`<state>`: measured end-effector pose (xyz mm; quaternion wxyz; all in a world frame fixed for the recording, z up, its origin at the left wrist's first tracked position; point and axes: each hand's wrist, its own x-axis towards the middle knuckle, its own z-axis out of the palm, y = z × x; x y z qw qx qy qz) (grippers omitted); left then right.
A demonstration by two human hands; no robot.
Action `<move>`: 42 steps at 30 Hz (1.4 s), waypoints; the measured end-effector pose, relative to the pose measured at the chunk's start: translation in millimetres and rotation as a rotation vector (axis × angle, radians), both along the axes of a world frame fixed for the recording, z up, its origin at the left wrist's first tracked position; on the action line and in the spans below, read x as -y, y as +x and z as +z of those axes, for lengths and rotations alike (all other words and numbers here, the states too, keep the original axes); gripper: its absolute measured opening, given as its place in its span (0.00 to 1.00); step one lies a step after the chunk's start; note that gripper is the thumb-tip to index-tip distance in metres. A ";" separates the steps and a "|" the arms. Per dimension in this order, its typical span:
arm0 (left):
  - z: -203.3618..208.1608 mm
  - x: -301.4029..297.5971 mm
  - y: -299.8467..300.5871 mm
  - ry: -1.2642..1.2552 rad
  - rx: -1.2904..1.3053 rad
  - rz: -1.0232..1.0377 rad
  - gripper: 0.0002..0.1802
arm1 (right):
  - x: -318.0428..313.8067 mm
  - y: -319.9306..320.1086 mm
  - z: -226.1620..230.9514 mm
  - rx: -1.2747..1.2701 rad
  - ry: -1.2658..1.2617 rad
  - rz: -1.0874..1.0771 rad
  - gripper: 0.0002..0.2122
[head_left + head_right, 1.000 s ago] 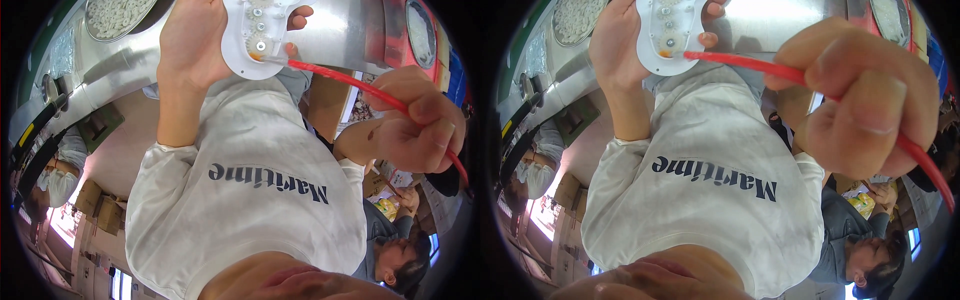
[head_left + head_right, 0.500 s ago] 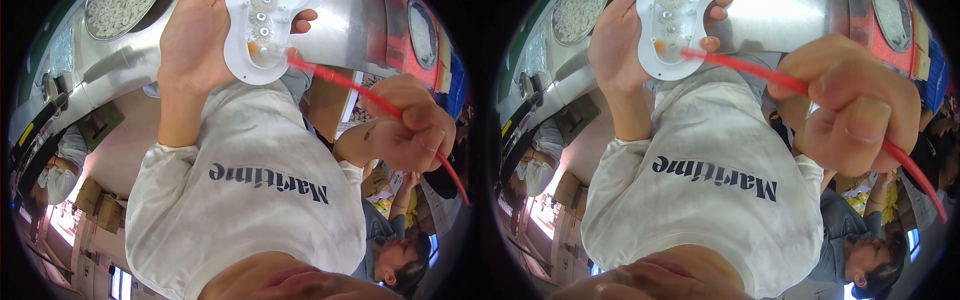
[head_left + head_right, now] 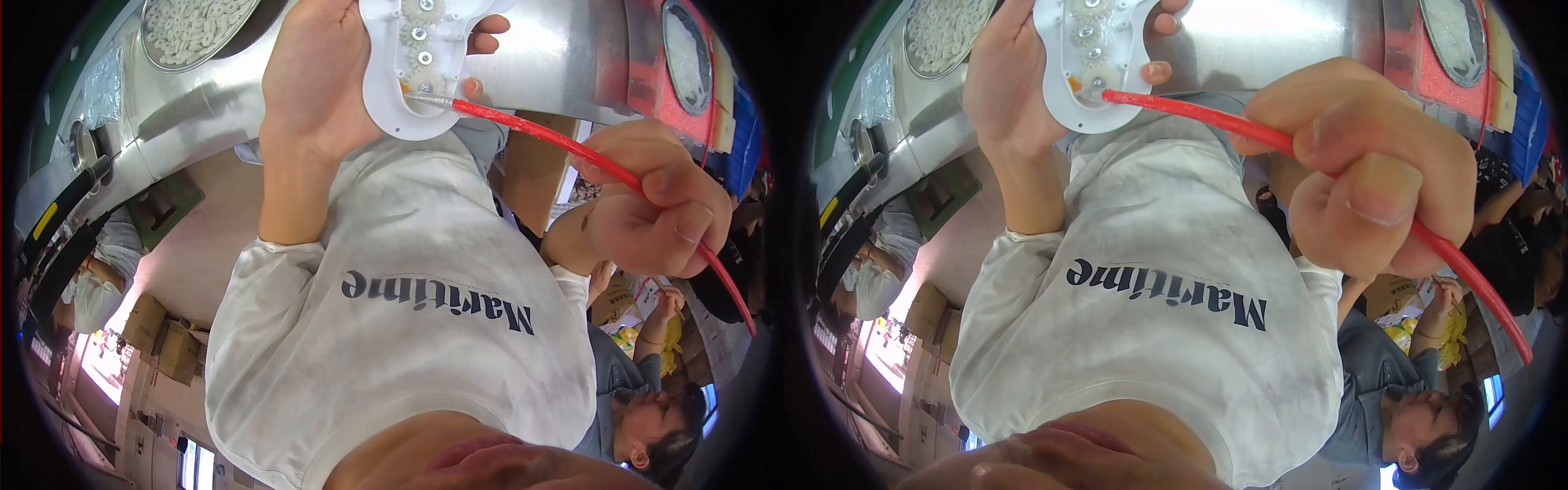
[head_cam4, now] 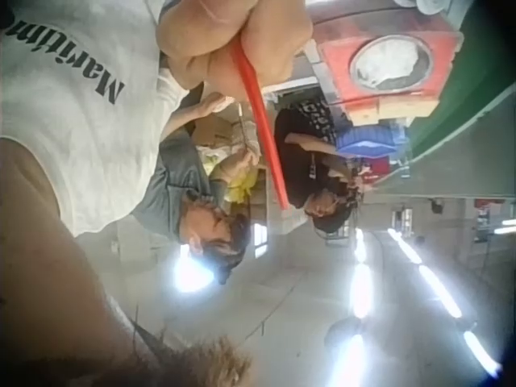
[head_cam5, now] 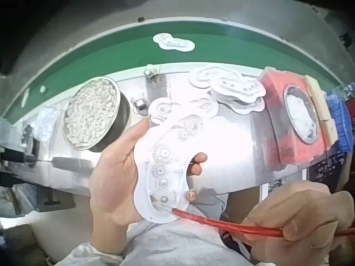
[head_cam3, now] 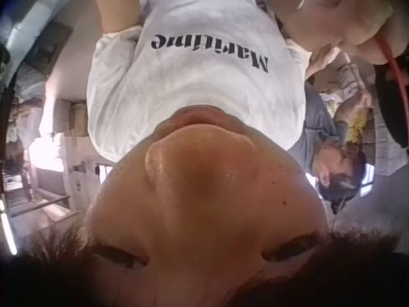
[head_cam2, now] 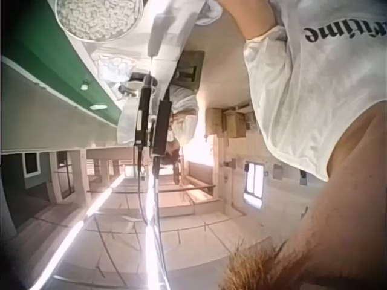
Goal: Applying adhesive to small plastic components using a thin applicator tube on an assembly line.
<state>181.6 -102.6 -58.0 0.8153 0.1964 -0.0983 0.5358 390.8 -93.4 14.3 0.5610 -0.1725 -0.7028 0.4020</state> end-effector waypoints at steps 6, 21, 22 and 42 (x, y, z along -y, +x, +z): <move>18.9 6.2 -0.6 0.026 -0.039 0.081 0.32 | -8.2 5.2 1.7 0.177 0.055 -0.094 0.14; 49.4 35.2 7.3 -0.529 -0.410 0.249 0.32 | -12.9 5.3 -16.4 -0.083 -0.129 -0.260 0.14; 49.9 37.5 8.5 -0.542 -0.408 0.254 0.32 | -13.6 7.5 -16.9 -0.084 -0.121 -0.258 0.14; 48.4 39.8 10.9 -0.546 -0.345 0.326 0.30 | 2.4 -3.2 -25.3 0.114 0.333 -0.218 0.13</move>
